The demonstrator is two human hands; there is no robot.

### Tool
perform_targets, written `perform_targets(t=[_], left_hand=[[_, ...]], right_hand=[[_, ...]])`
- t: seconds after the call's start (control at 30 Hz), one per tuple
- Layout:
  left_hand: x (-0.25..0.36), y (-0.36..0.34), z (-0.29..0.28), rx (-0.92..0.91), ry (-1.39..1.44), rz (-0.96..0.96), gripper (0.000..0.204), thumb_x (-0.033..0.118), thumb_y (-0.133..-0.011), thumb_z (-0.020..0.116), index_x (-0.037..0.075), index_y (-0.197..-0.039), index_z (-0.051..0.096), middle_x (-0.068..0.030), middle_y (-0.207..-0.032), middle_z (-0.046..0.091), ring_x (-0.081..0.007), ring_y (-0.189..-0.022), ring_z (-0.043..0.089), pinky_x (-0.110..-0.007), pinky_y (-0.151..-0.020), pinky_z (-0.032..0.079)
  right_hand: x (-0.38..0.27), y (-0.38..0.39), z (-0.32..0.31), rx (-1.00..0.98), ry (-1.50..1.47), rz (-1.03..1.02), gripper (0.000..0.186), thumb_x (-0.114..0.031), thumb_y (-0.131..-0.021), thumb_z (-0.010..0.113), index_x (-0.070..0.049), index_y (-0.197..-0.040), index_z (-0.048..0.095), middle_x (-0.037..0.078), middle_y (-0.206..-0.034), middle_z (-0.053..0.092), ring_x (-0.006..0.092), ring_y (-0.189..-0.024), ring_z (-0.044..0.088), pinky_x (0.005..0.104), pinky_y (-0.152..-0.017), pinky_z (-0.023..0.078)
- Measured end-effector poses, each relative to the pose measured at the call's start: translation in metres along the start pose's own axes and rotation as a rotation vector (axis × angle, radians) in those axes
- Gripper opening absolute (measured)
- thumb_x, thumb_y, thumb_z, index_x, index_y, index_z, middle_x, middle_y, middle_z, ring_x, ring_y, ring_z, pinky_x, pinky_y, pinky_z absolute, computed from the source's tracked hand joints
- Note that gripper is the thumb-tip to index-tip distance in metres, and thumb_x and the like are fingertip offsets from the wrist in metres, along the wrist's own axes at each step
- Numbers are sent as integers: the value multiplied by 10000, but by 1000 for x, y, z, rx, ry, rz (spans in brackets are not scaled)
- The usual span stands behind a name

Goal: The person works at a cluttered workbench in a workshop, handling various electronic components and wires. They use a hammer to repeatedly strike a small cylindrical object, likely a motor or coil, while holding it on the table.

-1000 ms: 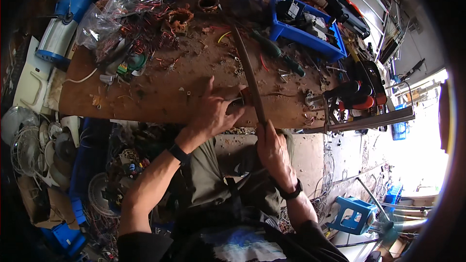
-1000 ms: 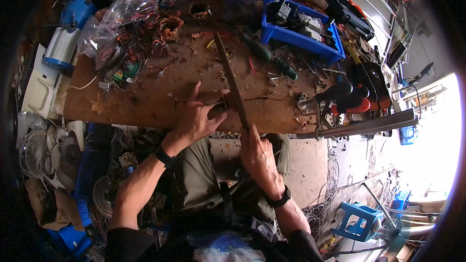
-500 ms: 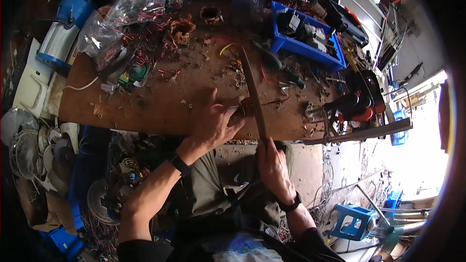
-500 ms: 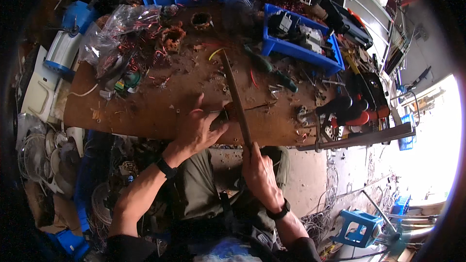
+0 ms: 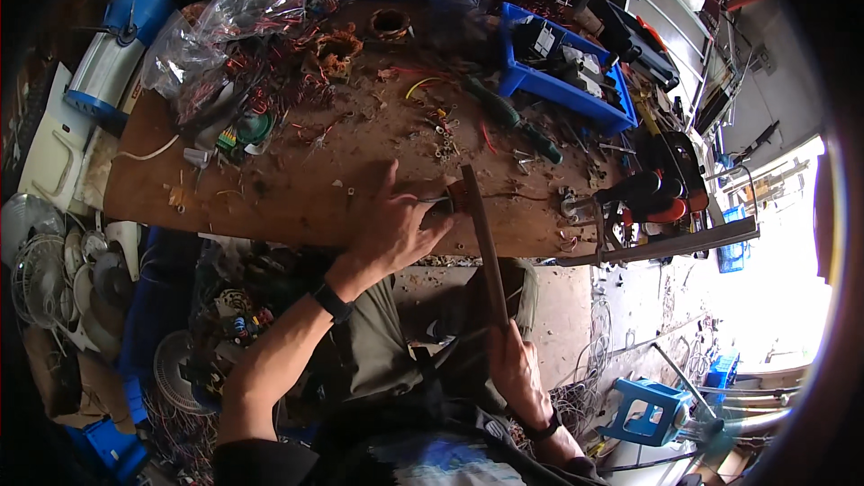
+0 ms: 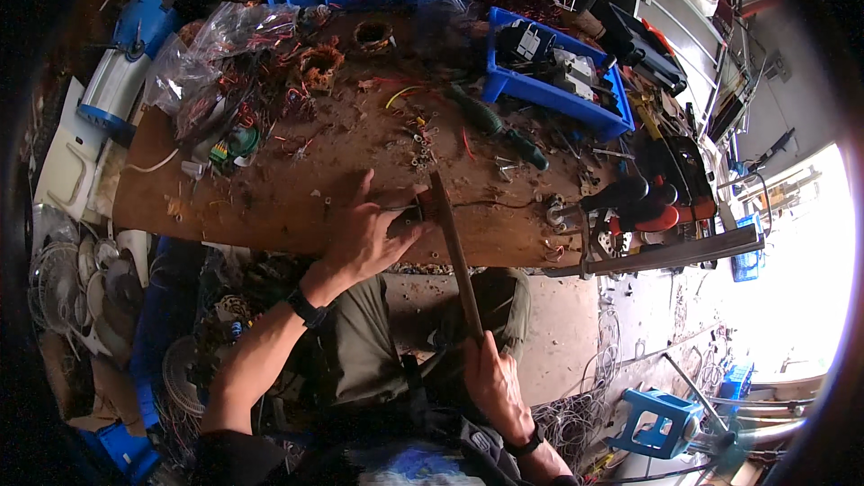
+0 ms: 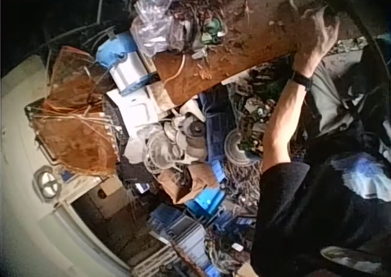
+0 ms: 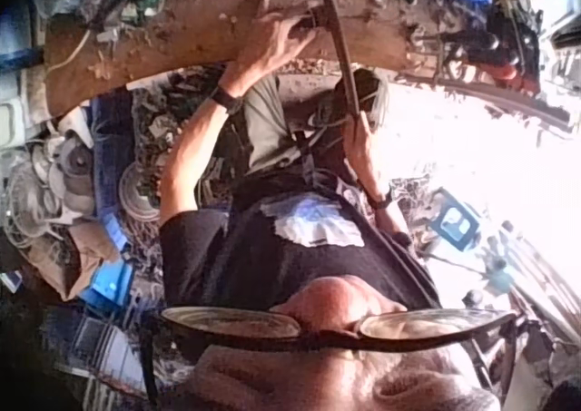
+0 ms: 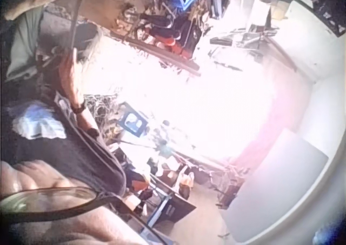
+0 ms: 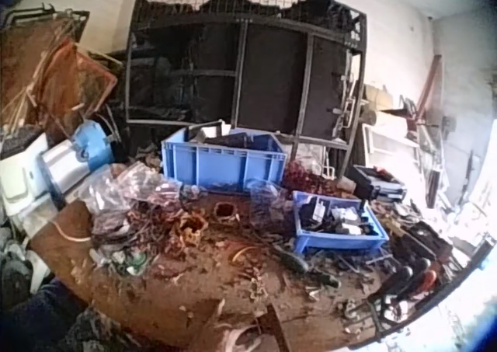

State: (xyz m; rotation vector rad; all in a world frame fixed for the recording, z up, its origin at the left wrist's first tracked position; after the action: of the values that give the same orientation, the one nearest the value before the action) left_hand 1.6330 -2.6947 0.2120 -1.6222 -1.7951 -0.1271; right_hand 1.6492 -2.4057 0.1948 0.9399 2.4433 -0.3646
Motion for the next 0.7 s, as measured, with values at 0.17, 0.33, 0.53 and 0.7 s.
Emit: perform_targets(t=[0.17, 0.33, 0.53, 0.7], left_hand=[[5, -1, -6, 7, -114, 108, 450, 358, -956, 687, 146, -1346, 618, -76, -1167, 734, -300, -1001, 717, -567, -1219, 245], [14, -3, -18, 103, 50, 113, 475, 347, -951, 690, 149, -1374, 605, -113, -1168, 728, -323, -976, 718, -571, -1214, 250], [4, 2, -5, -80, -72, -25, 541, 346, -958, 682, 112, -1427, 548, -134, -1159, 727, -337, -976, 716, -573, -1226, 219], [6, 5, 2, 45, -24, 66, 540, 342, -948, 703, 120, -1417, 553, -117, -1165, 727, -310, -999, 717, -595, -1227, 194]], right_hand=[[-20, -66, -5, 85, -28, -108, 267, -123, -1018, 530, 82, -1189, 540, 295, -653, 571, 493, -570, 561, 563, -522, 426], [-49, -155, -18, 169, -159, -113, 183, -141, -1046, 487, 24, -1079, 557, 320, -715, 594, 514, -677, 596, 564, -555, 436], [-33, -104, -1, 52, -98, 95, 184, -153, -1039, 525, 19, -1104, 530, 312, -693, 589, 500, -628, 591, 555, -531, 438], [-12, -11, 4, 70, 29, -38, 331, -135, -1017, 569, 122, -1215, 500, 283, -613, 559, 476, -489, 535, 572, -469, 395]])
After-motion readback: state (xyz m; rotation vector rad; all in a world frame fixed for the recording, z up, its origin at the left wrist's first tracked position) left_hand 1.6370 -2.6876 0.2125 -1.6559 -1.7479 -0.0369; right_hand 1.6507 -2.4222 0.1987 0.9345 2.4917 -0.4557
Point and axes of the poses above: each hand's wrist, its own y-axis away from the middle knuckle, its own z-axis out of the palm, x = y × z, the point moved 5 cm from there along -y, towards the middle knuckle
